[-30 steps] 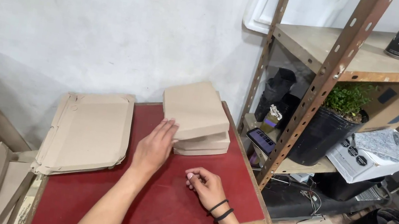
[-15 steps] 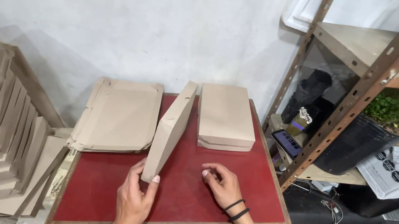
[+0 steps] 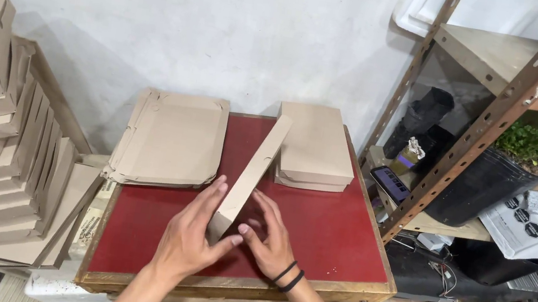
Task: The person assembles flat-packed cardboard boxes by folding and interlocking the flaps. They handle each box one at a time, fold the sides, and stack the completed boxes on the table.
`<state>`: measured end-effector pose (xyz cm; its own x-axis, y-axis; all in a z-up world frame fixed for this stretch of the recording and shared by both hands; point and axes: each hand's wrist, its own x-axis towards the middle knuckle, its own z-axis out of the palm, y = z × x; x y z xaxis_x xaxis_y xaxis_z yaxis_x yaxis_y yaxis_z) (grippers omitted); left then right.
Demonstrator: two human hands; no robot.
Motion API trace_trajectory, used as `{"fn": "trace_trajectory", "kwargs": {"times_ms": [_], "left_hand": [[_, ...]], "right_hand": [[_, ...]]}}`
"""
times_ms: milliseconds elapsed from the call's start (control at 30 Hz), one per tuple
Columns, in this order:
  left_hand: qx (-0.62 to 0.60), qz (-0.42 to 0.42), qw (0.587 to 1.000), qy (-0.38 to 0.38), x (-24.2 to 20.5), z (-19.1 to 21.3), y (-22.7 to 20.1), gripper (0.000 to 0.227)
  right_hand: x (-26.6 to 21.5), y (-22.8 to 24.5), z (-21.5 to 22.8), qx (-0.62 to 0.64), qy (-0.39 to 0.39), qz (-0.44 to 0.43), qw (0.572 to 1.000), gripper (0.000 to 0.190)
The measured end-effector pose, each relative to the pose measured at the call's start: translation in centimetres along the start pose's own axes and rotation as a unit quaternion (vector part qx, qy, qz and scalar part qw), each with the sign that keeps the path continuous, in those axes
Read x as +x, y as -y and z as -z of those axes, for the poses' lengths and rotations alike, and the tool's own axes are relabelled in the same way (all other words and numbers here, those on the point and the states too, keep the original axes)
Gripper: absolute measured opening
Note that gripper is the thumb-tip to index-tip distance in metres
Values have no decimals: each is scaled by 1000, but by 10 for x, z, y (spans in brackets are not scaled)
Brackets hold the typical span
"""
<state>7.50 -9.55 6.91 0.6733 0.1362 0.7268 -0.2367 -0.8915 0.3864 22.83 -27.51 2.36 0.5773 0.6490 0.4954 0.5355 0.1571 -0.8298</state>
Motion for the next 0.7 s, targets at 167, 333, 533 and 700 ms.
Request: {"fn": "trace_trajectory", "kwargs": {"times_ms": [167,333,533,700], "left_hand": [[26,-71,995,-70,29,14,-9,53],[4,-72,995,-67,28,14,-3,47],[-2,-74,993,-90,31,14,8,48],[-10,-56,993,-103,30,15,16,48]], "right_hand": [[23,54,6,-111,-43,133,984,69],[52,62,19,-227,-42,175,957,60],[85,54,30,-260,12,164,952,57],[102,53,26,-293,35,180,938,61]]}}
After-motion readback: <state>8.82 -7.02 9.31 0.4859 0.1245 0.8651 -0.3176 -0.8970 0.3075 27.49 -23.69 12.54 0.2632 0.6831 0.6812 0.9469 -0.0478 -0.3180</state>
